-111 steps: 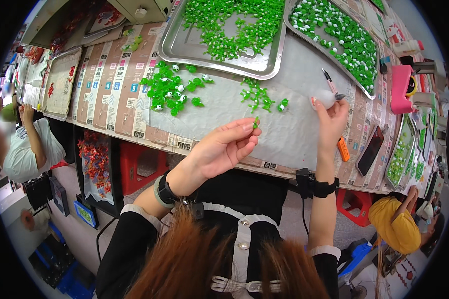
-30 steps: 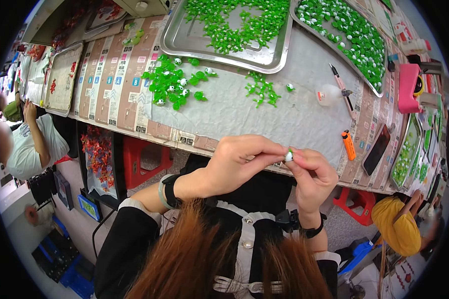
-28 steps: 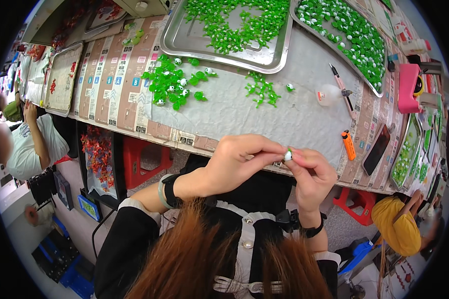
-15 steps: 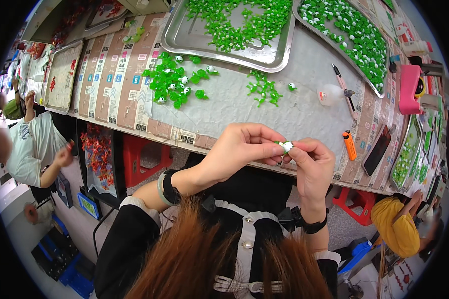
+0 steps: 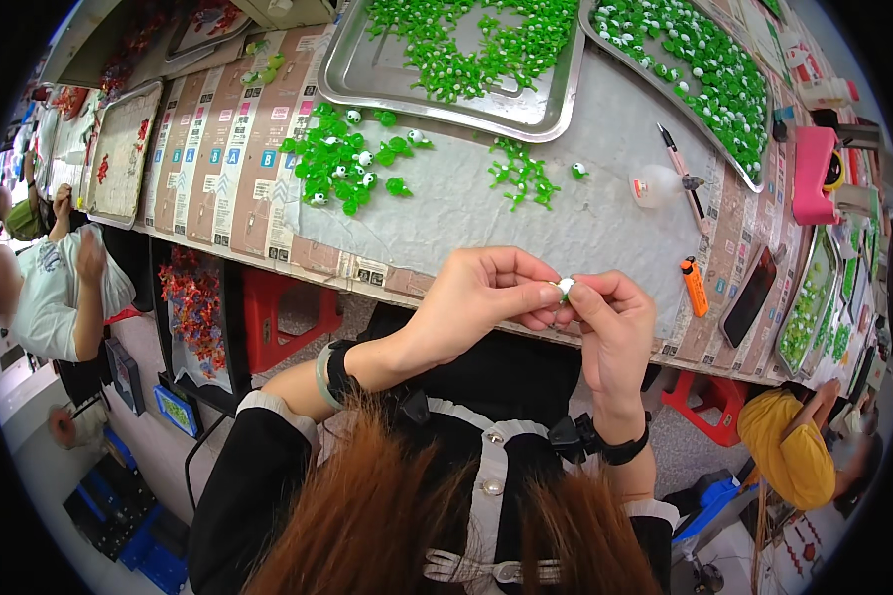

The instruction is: The person assembles small green plastic frog toys by hand. They pick up a green body and a white head, apply glue from a bottle to the body, and attach the head. The completed toys are placed on a metal tray on the table.

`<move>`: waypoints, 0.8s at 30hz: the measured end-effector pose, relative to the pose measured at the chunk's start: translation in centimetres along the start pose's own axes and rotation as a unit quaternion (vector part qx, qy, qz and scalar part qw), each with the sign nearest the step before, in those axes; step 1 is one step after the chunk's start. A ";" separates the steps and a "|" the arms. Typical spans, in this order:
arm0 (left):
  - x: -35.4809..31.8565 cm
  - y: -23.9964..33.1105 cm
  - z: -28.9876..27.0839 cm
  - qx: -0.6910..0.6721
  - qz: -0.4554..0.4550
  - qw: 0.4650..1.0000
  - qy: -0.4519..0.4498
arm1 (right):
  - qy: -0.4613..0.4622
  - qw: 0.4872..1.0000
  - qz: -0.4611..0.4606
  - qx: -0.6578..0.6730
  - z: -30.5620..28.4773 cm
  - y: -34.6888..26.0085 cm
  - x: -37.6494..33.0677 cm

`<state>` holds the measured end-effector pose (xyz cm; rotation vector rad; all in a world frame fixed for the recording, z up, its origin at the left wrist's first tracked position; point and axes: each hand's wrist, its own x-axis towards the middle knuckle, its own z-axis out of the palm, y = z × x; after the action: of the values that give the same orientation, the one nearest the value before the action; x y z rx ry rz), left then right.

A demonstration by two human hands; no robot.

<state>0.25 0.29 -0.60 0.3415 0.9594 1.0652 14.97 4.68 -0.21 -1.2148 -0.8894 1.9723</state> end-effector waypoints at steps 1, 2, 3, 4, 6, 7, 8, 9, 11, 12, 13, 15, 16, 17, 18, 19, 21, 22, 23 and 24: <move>-0.1 0.0 0.1 0.002 0.005 1.000 0.000 | -0.001 1.000 -0.001 0.001 0.0 0.0 -0.1; -0.2 0.1 0.1 0.004 0.010 1.000 0.001 | -0.002 1.000 -0.003 0.003 0.0 0.0 -0.1; -0.3 0.2 0.2 0.006 0.014 1.000 0.002 | -0.007 1.000 -0.024 -0.002 0.1 -0.1 -0.2; -0.5 0.2 0.4 0.008 0.033 0.999 0.001 | -0.012 0.999 -0.046 -0.008 0.2 0.0 -0.4; -0.9 0.3 0.9 0.010 0.071 0.997 -0.003 | -0.027 0.995 -0.093 -0.020 0.1 -0.1 -0.8; -1.0 0.2 0.9 0.102 0.145 0.984 0.006 | -0.037 0.992 -0.118 -0.027 0.0 -0.1 -1.0; -1.1 0.0 0.9 0.193 0.217 0.957 0.015 | -0.048 0.988 -0.143 -0.034 -0.1 0.0 -1.2; -1.0 -0.2 0.9 0.282 0.285 0.916 0.023 | -0.047 0.986 -0.159 -0.032 -0.1 0.0 -1.3; -0.6 -0.6 0.6 0.340 0.368 0.865 0.029 | -0.047 0.980 -0.193 -0.027 0.2 0.0 -1.4; -0.5 -0.7 0.5 0.368 0.408 0.835 0.032 | -0.051 0.979 -0.198 -0.023 0.2 0.1 -1.4; -0.4 -0.8 0.6 0.360 0.403 0.841 0.037 | -0.056 0.978 -0.202 -0.018 0.2 0.2 -1.3; -0.5 -0.9 0.7 0.342 0.392 0.853 0.047 | -0.059 0.976 -0.209 -0.021 0.2 0.2 -1.3; -0.5 -0.9 0.7 0.334 0.385 0.859 0.045 | -0.059 0.975 -0.211 -0.028 0.2 0.1 -1.3; -0.6 -0.9 0.7 0.327 0.379 0.865 0.044 | -0.059 0.975 -0.213 -0.034 0.3 0.0 -1.3; -0.6 -0.8 0.7 0.320 0.372 0.870 0.043 | -0.059 0.975 -0.212 -0.039 0.3 0.0 -1.3; -0.6 -0.8 0.7 0.317 0.374 0.871 0.041 | -0.060 0.974 -0.212 -0.044 0.2 0.0 -1.3; -0.6 -0.8 0.7 0.310 0.381 0.870 0.037 | -0.059 0.974 -0.211 -0.054 0.2 -0.1 -1.4; -0.6 -0.9 0.7 0.310 0.383 0.869 0.041 | -0.058 0.974 -0.209 -0.059 0.2 -0.1 -1.4; -0.6 -1.0 0.7 0.310 0.385 0.868 0.045 | -0.057 0.975 -0.207 -0.064 0.2 -0.2 -1.4; -0.7 -1.1 0.7 0.309 0.387 0.867 0.048 | -0.056 0.973 -0.211 -0.071 0.2 -0.2 -1.5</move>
<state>1.39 -0.70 -0.59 1.2995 1.2866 1.4774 15.35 3.57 0.71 -0.9009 -1.2499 1.6654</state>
